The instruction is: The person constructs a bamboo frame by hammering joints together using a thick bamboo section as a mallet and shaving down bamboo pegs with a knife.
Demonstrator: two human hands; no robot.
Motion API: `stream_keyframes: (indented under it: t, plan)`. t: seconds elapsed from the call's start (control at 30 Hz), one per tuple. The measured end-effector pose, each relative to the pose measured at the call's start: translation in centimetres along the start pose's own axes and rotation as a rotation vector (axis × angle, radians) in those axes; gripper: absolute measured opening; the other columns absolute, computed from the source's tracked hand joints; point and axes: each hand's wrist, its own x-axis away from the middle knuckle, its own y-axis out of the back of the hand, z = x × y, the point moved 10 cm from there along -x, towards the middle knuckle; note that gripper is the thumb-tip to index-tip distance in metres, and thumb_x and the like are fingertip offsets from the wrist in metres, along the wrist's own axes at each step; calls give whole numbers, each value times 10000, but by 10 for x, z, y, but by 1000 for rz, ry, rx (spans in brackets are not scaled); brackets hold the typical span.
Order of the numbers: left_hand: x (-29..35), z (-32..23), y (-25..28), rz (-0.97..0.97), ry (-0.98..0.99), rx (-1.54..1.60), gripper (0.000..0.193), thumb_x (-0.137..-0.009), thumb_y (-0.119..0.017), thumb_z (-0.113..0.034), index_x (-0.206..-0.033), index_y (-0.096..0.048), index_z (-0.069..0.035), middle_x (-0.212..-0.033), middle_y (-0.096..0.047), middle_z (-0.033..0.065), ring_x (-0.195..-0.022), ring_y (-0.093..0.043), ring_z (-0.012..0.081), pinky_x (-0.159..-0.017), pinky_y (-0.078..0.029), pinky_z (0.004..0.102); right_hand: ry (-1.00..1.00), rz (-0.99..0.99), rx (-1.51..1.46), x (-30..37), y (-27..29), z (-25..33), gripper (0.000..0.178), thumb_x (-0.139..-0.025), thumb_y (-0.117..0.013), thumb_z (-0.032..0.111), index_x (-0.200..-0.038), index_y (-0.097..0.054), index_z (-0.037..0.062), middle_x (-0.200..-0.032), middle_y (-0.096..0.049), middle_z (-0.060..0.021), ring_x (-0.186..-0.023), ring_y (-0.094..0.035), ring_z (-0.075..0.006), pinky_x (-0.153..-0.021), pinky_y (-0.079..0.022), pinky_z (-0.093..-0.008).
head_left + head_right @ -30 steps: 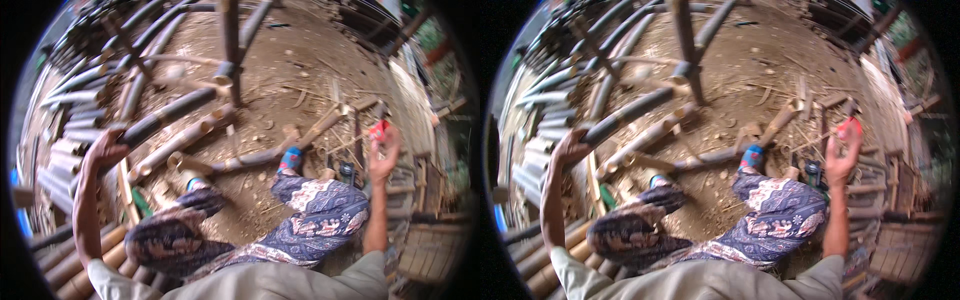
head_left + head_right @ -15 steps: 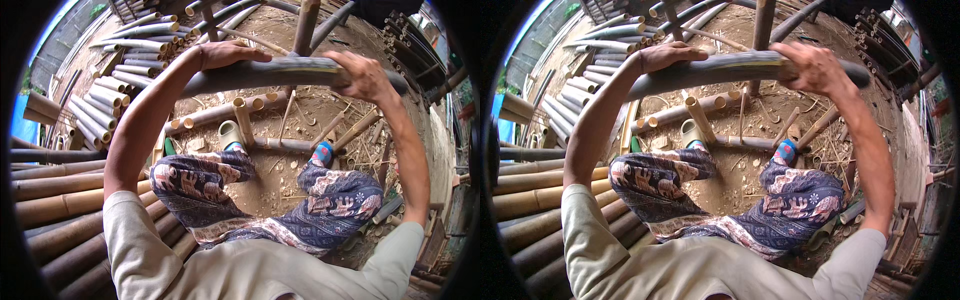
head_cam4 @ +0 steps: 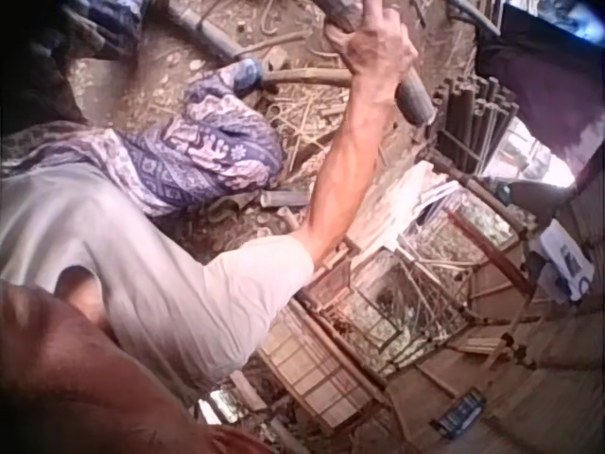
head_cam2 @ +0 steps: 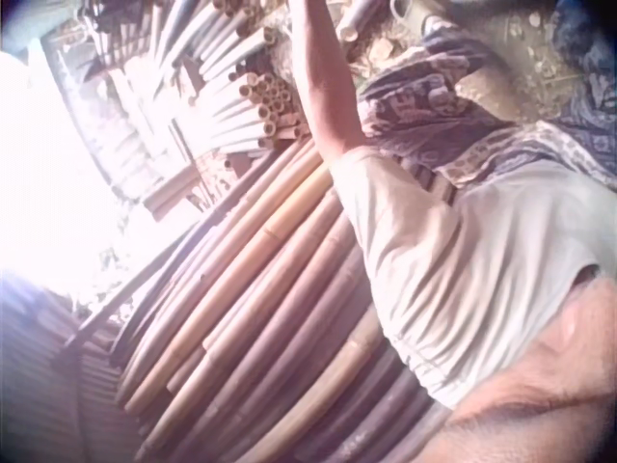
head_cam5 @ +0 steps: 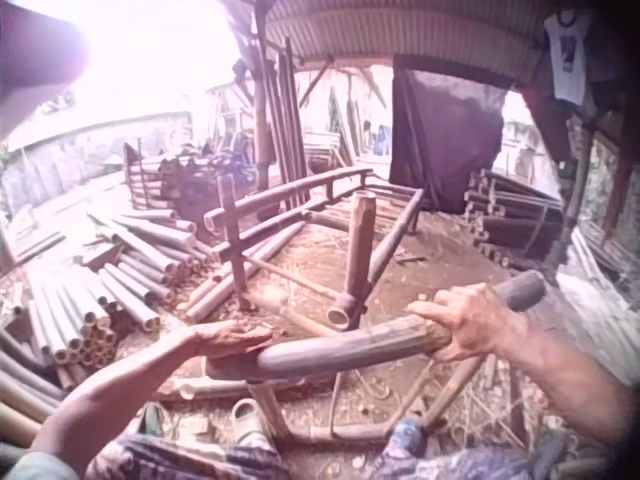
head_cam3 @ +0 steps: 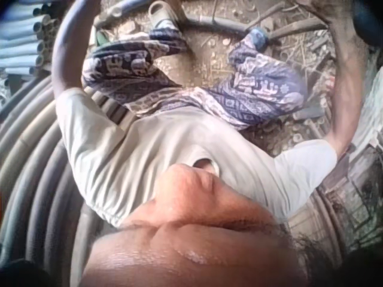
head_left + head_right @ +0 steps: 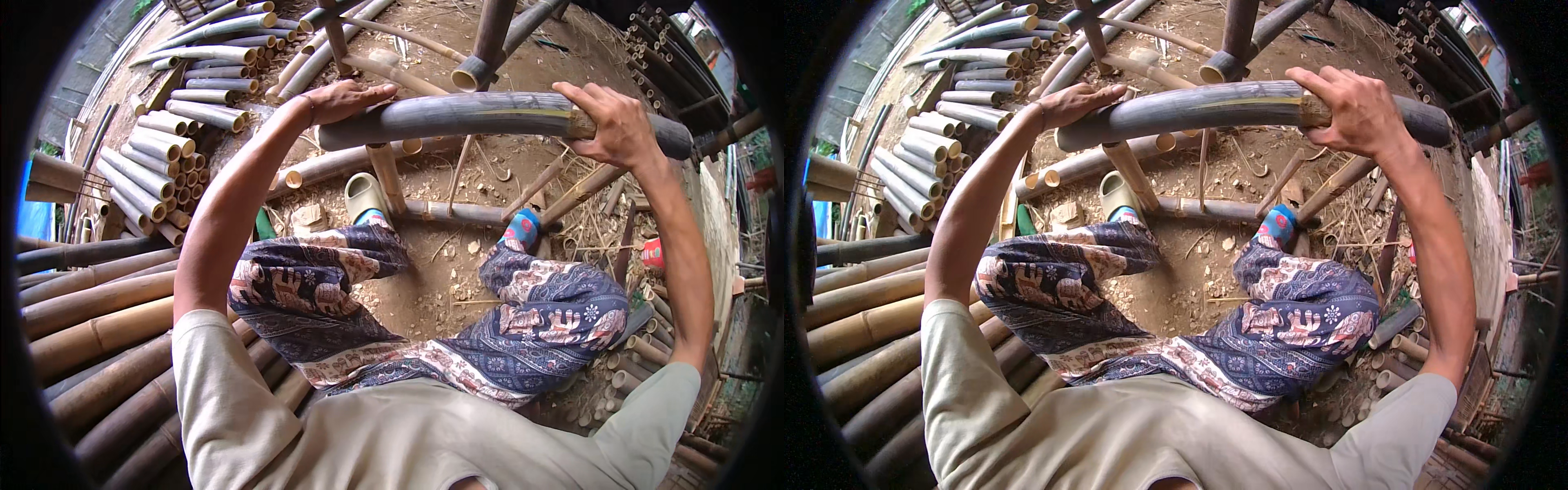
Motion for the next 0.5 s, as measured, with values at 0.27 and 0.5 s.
stream_keyframes:
  t: [0.27,0.5]
  plan:
    - [17,-37,-23,10,-202,-35,788,-895,-324,-721,-1068,-689,-45,-932,-690,198,-868,-667,301,-809,-498,405,73,-149,65,16,-9,9,752,-611,-786,227,-1312,-516,225,-968,-604,-58,-861,-625,-248,-738,-532,-389]
    - [21,-51,-24,-457,-296,-266,654,-805,-557,-630,-1188,-565,-100,-960,-672,179,-871,-669,331,-788,-526,430,41,-240,125,14,-18,4,802,-597,-790,169,-1343,-499,203,-974,-595,-59,-868,-612,-245,-786,-503,-377]
